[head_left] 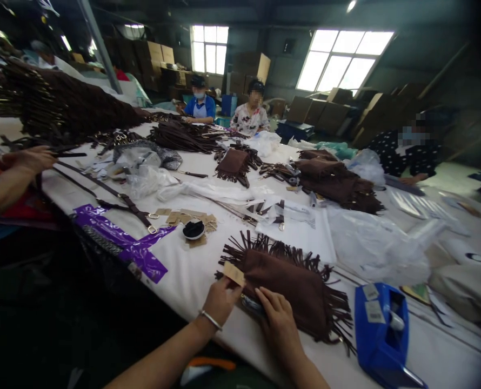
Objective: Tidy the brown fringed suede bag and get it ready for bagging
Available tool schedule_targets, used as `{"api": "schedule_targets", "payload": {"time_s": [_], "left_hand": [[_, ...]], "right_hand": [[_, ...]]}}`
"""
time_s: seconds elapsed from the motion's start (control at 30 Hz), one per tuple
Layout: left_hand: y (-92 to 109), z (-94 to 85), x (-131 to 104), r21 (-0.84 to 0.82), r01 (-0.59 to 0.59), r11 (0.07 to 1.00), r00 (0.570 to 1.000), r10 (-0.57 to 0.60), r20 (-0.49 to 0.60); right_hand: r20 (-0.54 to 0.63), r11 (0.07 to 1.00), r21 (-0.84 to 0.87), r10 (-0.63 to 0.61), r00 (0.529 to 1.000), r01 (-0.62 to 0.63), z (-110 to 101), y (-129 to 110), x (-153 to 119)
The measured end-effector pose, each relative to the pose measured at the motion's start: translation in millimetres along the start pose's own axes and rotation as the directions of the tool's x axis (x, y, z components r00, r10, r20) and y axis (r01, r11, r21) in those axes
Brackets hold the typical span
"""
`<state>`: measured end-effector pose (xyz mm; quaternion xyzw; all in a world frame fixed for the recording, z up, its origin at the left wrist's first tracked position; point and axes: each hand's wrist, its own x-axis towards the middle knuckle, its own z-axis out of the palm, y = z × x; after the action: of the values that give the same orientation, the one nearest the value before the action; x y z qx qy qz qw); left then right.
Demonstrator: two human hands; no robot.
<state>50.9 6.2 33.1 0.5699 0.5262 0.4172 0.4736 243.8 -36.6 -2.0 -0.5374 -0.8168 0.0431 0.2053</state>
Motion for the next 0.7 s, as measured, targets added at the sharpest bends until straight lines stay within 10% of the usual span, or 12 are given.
{"api": "schedule_targets", "payload": {"time_s": [0.13, 0.37, 0.47, 0.57, 0.7], "left_hand": [[7.5, 36.8, 18.3, 0.559, -0.422, 0.713, 0.905, 0.294, 0.309], [-9.7, 21.3, 9.2, 0.567, -0.515, 0.643, 0.857, 0.405, 0.319], [-15.1, -4.6, -1.1, 0.461, -0.332, 0.823, 0.943, 0.306, 0.133], [-22.8, -24.2, -15.8, 0.130, 0.138, 0.982, 0.990, -0.142, 0.025], [-35.1, -27.4, -34.8, -0.410, 0.641, 0.649, 0.763, -0.597, 0.249]], "right_hand": [[-0.008, 0.991, -0.088, -0.099, 0.995, 0.098, -5.9, 6.4, -23.6], [-0.066, 0.955, -0.181, -0.250, 0.966, 0.235, -29.6, -4.7, -35.0], [0.010, 0.970, -0.214, -0.117, 0.993, 0.116, -24.2, -10.3, -13.8], [0.027, 0.964, -0.262, -0.027, 0.999, 0.033, -5.1, -4.8, -1.3], [0.006, 0.941, -0.333, -0.057, 0.998, 0.056, 13.4, 15.4, 4.4]]}}
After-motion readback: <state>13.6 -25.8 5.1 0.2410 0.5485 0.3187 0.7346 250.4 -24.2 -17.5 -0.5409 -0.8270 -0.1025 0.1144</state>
